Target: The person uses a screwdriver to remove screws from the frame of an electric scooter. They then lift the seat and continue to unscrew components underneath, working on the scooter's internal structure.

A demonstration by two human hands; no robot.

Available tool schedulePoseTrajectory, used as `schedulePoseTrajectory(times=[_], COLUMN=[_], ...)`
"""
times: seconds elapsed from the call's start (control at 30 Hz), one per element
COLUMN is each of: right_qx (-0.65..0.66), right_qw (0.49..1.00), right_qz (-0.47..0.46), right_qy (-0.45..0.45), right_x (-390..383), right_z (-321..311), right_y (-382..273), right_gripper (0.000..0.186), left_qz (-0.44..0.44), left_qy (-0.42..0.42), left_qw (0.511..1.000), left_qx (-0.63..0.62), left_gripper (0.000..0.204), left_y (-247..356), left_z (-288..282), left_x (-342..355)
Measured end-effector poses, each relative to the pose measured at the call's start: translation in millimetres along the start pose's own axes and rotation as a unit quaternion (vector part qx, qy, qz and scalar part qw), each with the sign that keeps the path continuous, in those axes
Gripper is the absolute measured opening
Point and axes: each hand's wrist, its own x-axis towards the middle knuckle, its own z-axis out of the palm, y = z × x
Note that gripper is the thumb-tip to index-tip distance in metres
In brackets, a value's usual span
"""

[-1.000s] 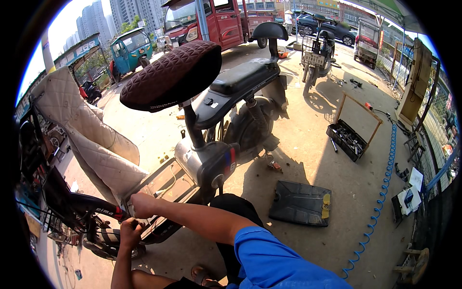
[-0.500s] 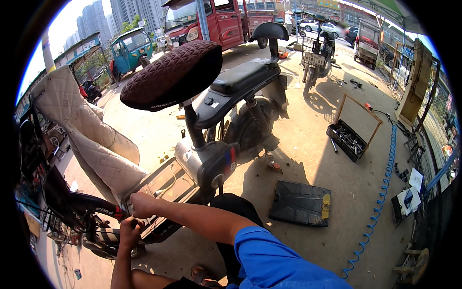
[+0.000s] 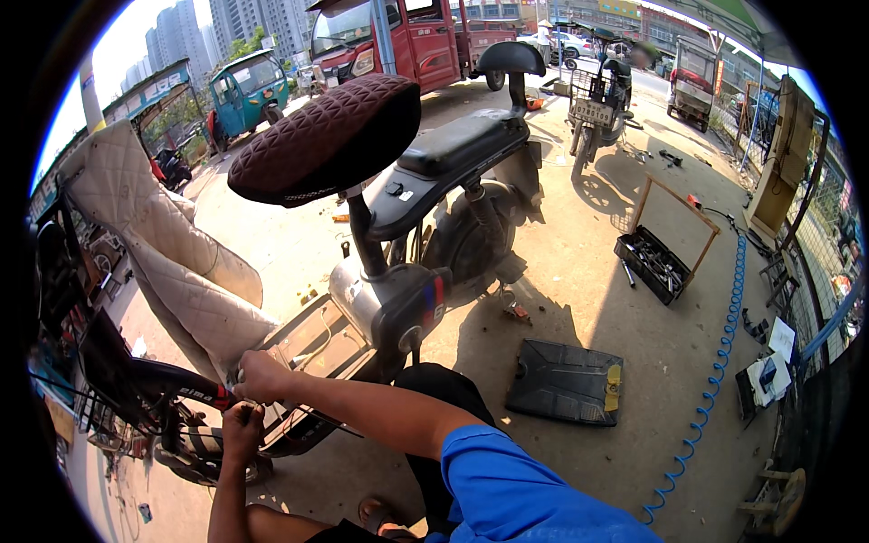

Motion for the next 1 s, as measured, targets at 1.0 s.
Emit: schedulePoseTrajectory(times=[1.0], right_qx=[0.288], right_qw=[0.943], right_qz=[-0.018], right_qy=[0.168], right_x=[53.0], right_z=[31.5], right_y=[-5.0], right_gripper=[0.032], left_qz=[0.024], left_qy=[0.011], left_qw=[0.997], left_qx=[-0.071], left_gripper=[0.029], left_y=[14.2], left_z=[1.7], left_x=[11.2])
